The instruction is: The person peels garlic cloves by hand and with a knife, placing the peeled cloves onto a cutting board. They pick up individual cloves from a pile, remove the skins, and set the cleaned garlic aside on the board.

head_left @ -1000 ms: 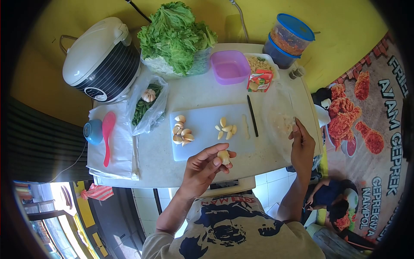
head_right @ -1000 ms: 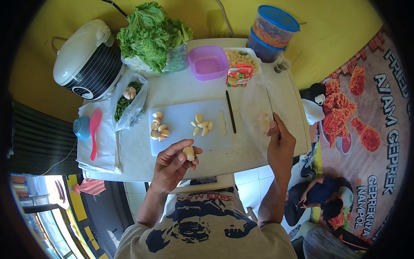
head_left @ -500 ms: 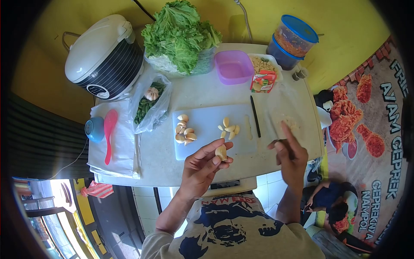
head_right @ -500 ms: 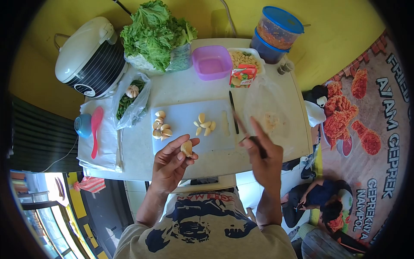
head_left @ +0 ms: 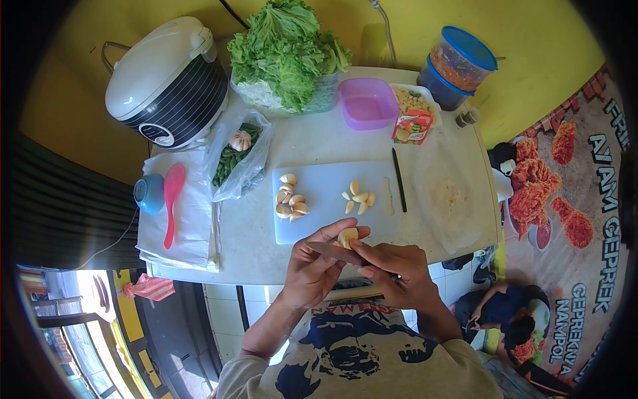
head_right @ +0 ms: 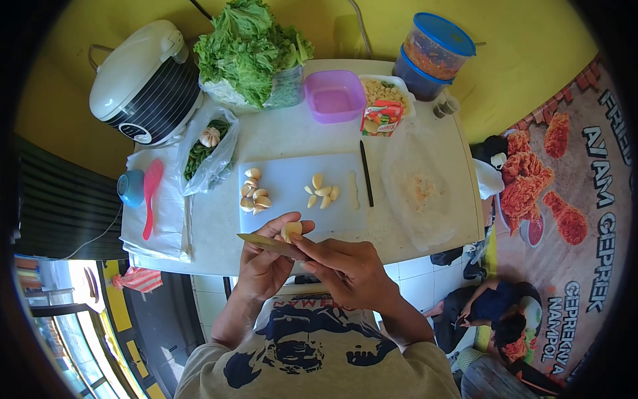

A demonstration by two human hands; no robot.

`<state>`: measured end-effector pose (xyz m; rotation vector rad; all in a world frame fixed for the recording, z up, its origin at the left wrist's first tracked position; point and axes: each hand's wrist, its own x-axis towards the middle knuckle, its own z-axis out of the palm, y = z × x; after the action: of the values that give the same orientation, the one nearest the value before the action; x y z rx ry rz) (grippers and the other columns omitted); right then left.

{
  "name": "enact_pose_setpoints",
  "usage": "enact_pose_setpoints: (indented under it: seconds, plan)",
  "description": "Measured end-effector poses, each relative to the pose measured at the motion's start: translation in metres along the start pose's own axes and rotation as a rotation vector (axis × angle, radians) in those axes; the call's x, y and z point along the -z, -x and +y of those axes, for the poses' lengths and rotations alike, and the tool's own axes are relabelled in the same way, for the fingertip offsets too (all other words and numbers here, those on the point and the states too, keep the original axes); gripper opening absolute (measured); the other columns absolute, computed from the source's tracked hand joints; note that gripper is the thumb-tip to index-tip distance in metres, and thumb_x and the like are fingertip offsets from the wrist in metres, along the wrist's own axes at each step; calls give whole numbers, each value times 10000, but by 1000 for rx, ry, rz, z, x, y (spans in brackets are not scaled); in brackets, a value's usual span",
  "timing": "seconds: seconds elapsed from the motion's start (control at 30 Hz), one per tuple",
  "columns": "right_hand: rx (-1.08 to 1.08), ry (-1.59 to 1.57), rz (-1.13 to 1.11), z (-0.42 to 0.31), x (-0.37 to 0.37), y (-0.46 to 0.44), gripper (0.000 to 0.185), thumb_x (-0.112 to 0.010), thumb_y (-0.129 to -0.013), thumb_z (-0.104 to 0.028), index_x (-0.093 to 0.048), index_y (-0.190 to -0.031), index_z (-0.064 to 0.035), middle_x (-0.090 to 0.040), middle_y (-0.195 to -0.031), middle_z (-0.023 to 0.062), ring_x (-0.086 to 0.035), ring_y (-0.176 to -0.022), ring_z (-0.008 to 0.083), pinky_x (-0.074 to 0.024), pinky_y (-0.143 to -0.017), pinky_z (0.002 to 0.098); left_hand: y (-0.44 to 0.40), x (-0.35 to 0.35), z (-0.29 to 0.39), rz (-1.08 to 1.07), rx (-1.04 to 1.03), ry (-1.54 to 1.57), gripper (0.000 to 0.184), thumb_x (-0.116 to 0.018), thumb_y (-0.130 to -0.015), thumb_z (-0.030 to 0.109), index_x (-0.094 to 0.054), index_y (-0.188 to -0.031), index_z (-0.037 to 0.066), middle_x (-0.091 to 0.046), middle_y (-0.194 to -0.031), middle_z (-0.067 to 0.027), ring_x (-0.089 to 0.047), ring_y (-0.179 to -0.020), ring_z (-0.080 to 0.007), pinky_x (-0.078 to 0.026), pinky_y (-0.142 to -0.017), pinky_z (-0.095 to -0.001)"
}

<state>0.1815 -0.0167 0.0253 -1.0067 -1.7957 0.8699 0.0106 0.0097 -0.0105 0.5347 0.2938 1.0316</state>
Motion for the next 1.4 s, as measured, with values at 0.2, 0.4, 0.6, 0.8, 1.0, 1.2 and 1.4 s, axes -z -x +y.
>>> enact_pose_setpoints:
  seconds: [0.2,0.4,0.6,0.8,1.0,1.2,1.4]
  plan:
    - [-10,-29,-15,-2,0,0,490,-582,-765,66,-533,-1239,-50,-571,-683,95,-503,-501,149,-394,-466,264,0,-1,5,-22,28,-31,435,-551,-883,102,-433,-1275,-43,-507,-1233,-229,-552,-1093,-252,-452,-936,-371]
    - [11,-10,-2,4,-2,2,495,-586,-747,76,-556,-1220,-67,-560,-682,105,-503,-507,158,-388,-468,258,-1,1,3,-41,-44,-78,390,-518,-895,70,-451,-1264,-36,-505,-1237,-225,-554,-1087,-235,-472,-899,-333]
    - [-134,-464,66,18,-12,12,369,-564,-862,-55,-539,-1230,-43,-540,-669,51,-431,-495,86,-354,-447,231,2,3,5,-72,21,-37,378,-471,-924,67,-429,-1288,-28,-487,-1266,-196,-565,-992,-162,-478,-797,-254]
    - [-527,-1252,37,7,-4,12,389,-555,-903,-209,-504,-1266,-79,-511,-692,35,-359,-501,38,-277,-431,176,3,1,4,-100,5,3,369,-432,-937,48,-421,-1300,-16,-524,-1202,-141,-553,-954,-141,-471,-771,-255]
    - [-189,-400,45,5,-7,10,371,-537,-904,-133,-505,-1254,-15,-512,-674,41,-429,-550,63,-367,-512,215,5,3,6,-23,26,-7,386,-475,-918,75,-432,-1290,-17,-524,-1206,-177,-552,-937,-159,-462,-746,-265]
    - [-297,-387,54,-3,-6,14,487,-532,-883,-97,-385,-1338,-4,-618,-800,88,-521,-631,100,-417,-599,225,5,-3,5,3,-109,-238,390,-480,-903,-5,-423,-1288,-18,-528,-1233,-160,-550,-994,-142,-458,-784,-260]
    - [-200,-113,-20,-13,-8,4,531,-535,-857,-46,-358,-1357,-15,-568,-750,112,-501,-580,146,-413,-566,247,12,-6,5,50,-149,-580,443,-499,-834,-137,-424,-1258,-31,-480,-1286,-162,-520,-1114,-183,-440,-924,-292]
